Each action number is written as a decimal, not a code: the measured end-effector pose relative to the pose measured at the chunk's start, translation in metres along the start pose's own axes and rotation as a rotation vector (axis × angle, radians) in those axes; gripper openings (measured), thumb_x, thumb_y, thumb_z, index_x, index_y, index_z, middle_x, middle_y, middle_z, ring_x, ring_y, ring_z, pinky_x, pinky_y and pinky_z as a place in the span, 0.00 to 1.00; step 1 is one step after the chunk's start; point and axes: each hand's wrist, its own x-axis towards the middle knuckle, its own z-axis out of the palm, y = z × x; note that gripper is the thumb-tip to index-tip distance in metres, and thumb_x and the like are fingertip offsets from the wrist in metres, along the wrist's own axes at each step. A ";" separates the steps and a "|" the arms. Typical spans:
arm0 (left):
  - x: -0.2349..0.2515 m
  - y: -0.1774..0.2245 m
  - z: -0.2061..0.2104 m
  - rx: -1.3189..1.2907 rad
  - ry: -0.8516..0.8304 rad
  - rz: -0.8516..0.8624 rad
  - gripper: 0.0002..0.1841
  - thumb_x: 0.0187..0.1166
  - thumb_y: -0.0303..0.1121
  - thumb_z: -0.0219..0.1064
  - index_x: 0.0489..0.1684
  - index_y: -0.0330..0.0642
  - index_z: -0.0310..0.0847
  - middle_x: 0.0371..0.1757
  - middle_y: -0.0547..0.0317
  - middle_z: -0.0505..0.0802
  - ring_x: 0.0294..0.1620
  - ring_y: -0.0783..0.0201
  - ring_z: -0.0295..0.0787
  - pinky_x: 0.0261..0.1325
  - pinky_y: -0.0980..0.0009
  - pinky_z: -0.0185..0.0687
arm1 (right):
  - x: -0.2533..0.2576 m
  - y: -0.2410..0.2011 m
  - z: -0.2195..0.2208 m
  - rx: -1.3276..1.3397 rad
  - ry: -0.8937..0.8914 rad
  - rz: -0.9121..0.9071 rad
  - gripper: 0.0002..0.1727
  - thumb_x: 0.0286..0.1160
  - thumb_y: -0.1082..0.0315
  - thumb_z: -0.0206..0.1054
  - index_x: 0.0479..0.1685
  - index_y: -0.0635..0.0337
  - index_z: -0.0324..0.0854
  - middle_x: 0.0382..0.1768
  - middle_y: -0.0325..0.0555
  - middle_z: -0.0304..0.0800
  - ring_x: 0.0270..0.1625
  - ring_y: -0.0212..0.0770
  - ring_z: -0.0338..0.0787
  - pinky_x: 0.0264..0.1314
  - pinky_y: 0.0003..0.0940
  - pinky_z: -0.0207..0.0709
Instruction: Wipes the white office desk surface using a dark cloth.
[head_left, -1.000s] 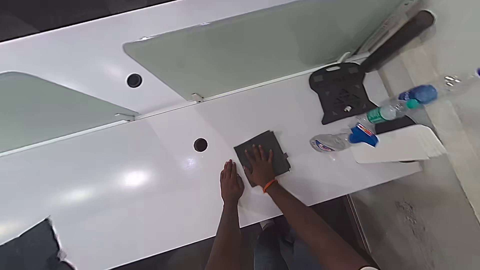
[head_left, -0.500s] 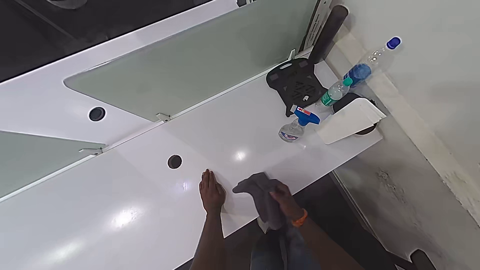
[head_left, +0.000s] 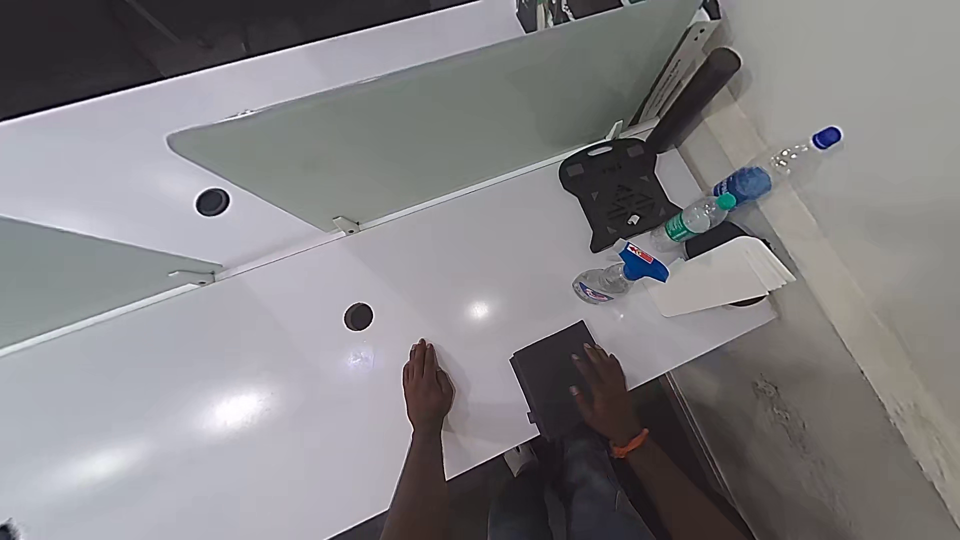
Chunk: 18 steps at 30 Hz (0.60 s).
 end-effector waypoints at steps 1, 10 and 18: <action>0.000 0.000 -0.001 0.002 -0.004 -0.007 0.32 0.81 0.37 0.39 0.83 0.39 0.71 0.88 0.47 0.72 0.92 0.49 0.61 0.90 0.49 0.54 | 0.007 -0.013 0.016 -0.088 -0.067 0.012 0.40 0.77 0.31 0.53 0.88 0.36 0.67 0.91 0.49 0.61 0.94 0.56 0.54 0.91 0.70 0.45; -0.002 0.001 0.000 0.000 -0.014 -0.026 0.32 0.81 0.38 0.40 0.83 0.40 0.71 0.89 0.50 0.72 0.91 0.49 0.62 0.89 0.49 0.57 | 0.058 -0.062 0.079 -0.380 -0.212 0.197 0.51 0.68 0.20 0.44 0.95 0.32 0.54 0.96 0.52 0.46 0.96 0.66 0.41 0.85 0.83 0.29; -0.001 0.002 0.001 0.027 -0.036 -0.029 0.32 0.81 0.39 0.40 0.85 0.40 0.70 0.90 0.50 0.71 0.92 0.50 0.61 0.89 0.50 0.57 | 0.126 -0.072 0.090 -0.386 -0.113 0.172 0.49 0.71 0.25 0.46 0.95 0.36 0.54 0.95 0.53 0.47 0.96 0.65 0.43 0.87 0.80 0.32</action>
